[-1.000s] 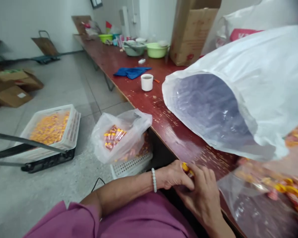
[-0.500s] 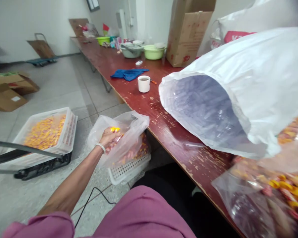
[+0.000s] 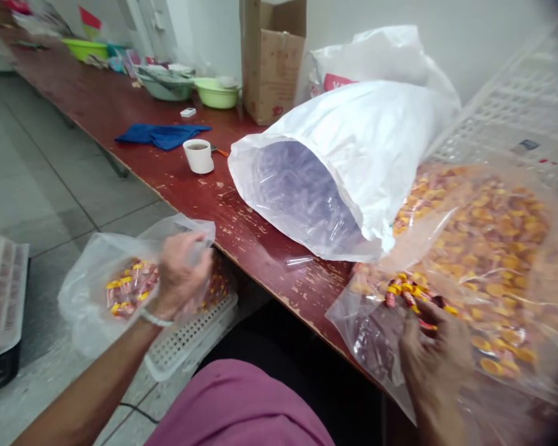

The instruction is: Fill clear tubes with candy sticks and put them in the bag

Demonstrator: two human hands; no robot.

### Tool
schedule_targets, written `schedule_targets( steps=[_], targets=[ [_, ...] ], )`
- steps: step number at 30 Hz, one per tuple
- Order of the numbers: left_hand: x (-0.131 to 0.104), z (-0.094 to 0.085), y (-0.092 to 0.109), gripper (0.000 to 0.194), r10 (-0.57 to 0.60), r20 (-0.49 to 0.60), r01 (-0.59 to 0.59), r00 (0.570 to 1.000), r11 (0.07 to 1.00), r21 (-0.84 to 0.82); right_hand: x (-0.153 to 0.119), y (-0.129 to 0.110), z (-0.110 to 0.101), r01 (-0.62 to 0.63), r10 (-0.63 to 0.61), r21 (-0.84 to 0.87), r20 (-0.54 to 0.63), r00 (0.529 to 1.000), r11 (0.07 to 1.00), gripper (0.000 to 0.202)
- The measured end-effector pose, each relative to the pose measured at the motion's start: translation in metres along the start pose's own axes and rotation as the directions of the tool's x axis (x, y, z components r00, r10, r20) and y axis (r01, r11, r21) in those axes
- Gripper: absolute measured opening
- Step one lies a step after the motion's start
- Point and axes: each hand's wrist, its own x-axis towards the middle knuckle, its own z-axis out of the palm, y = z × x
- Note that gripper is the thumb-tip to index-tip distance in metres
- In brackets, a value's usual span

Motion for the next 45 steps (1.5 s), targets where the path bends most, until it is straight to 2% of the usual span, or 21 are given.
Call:
schedule_targets(
  steps=[1,3,6,8,10,13,15,17,20,22,24,26,28,30,32,33,35,38,40,43,45],
  targets=[
    [-0.001,0.011,0.025,0.026,0.082,0.079,-0.075,0.993,0.993,-0.096,0.003,-0.017,0.003,0.072,-0.071,0.024,-0.010,0.997,0.997,0.025],
    [-0.004,0.037,0.070,0.035,0.245,0.251,-0.196,0.937,0.959,-0.203,0.012,-0.054,0.016,0.244,-0.249,0.088,0.048,0.967,0.966,0.020],
    [-0.007,0.076,0.111,0.050,0.248,0.403,-0.206,0.881,0.968,-0.146,0.029,-0.100,0.051,0.289,-0.292,0.045,0.227,0.929,0.956,0.019],
    [-0.005,0.092,0.120,0.038,0.215,0.445,-0.187,0.869,0.977,-0.105,0.041,-0.116,0.078,0.274,-0.240,-0.047,0.358,0.902,0.961,0.018],
    [-0.002,0.097,0.118,0.024,0.188,0.454,-0.149,0.871,0.981,-0.120,0.050,-0.122,0.100,0.281,-0.192,-0.133,0.457,0.869,0.951,0.017],
    [0.001,0.091,0.104,0.018,0.158,0.432,-0.040,0.888,0.962,-0.271,0.054,-0.118,0.121,0.303,-0.153,-0.217,0.520,0.840,0.928,0.013],
    [0.001,0.084,0.095,0.020,0.101,0.430,0.096,0.897,0.906,-0.412,0.053,-0.116,0.128,0.303,-0.141,-0.237,0.525,0.840,0.923,0.012],
    [0.000,0.079,0.088,0.022,0.003,0.465,0.276,0.885,0.802,-0.530,0.052,-0.115,0.132,0.299,-0.136,-0.244,0.520,0.843,0.923,0.015],
    [0.000,0.078,0.087,0.022,-0.110,0.541,0.490,0.834,0.598,-0.634,0.050,-0.115,0.135,0.290,-0.125,-0.256,0.512,0.850,0.922,0.019],
    [0.000,0.080,0.090,0.024,-0.155,0.596,0.603,0.788,0.386,-0.698,0.049,-0.114,0.133,0.286,-0.123,-0.263,0.502,0.856,0.921,0.020],
    [-0.001,0.082,0.094,0.025,-0.174,0.659,0.680,0.732,0.115,-0.725,0.045,-0.111,0.126,0.266,-0.137,-0.233,0.453,0.881,0.935,0.022],
    [-0.003,0.083,0.097,0.026,-0.179,0.693,0.699,0.699,-0.035,-0.714,0.035,-0.110,0.113,0.234,-0.175,-0.127,0.360,0.916,0.964,0.026],
    [-0.005,0.084,0.099,0.026,-0.189,0.666,0.685,0.721,0.048,-0.727,0.020,-0.111,0.098,0.201,-0.208,0.055,0.262,0.942,0.978,0.028],
    [-0.006,0.082,0.101,0.024,-0.145,0.607,0.621,0.781,0.288,-0.729,0.005,-0.115,0.084,0.150,-0.212,0.251,0.241,0.947,0.956,0.028],
    [-0.006,0.079,0.103,0.023,-0.031,0.562,0.492,0.826,0.524,-0.695,-0.007,-0.120,0.076,0.034,-0.166,0.408,0.292,0.942,0.912,0.026],
    [-0.004,0.077,0.103,0.023,0.032,0.559,0.428,0.828,0.607,-0.669,-0.010,-0.122,0.074,-0.041,-0.126,0.458,0.328,0.936,0.888,0.025],
    [0.000,0.073,0.103,0.024,0.148,0.596,0.349,0.789,0.691,-0.633,-0.010,-0.122,0.073,-0.195,-0.027,0.507,0.397,0.917,0.840,0.026],
    [0.008,0.069,0.101,0.026,0.291,0.678,0.349,0.675,0.684,-0.640,-0.001,-0.115,0.079,-0.371,0.041,0.556,0.515,0.856,0.744,0.031],
    [0.012,0.069,0.100,0.027,0.340,0.703,0.413,0.624,0.621,-0.667,0.006,-0.109,0.086,-0.397,0.028,0.579,0.541,0.840,0.712,0.032],
    [0.012,0.074,0.099,0.030,0.268,0.760,0.636,0.592,0.424,-0.645,0.015,-0.103,0.097,-0.209,0.006,0.444,0.416,0.909,0.871,0.031],
    [0.009,0.078,0.097,0.033,0.165,0.803,0.770,0.572,0.229,-0.595,0.019,-0.101,0.102,-0.026,-0.063,0.209,0.408,0.911,0.978,0.028]
  ],
)
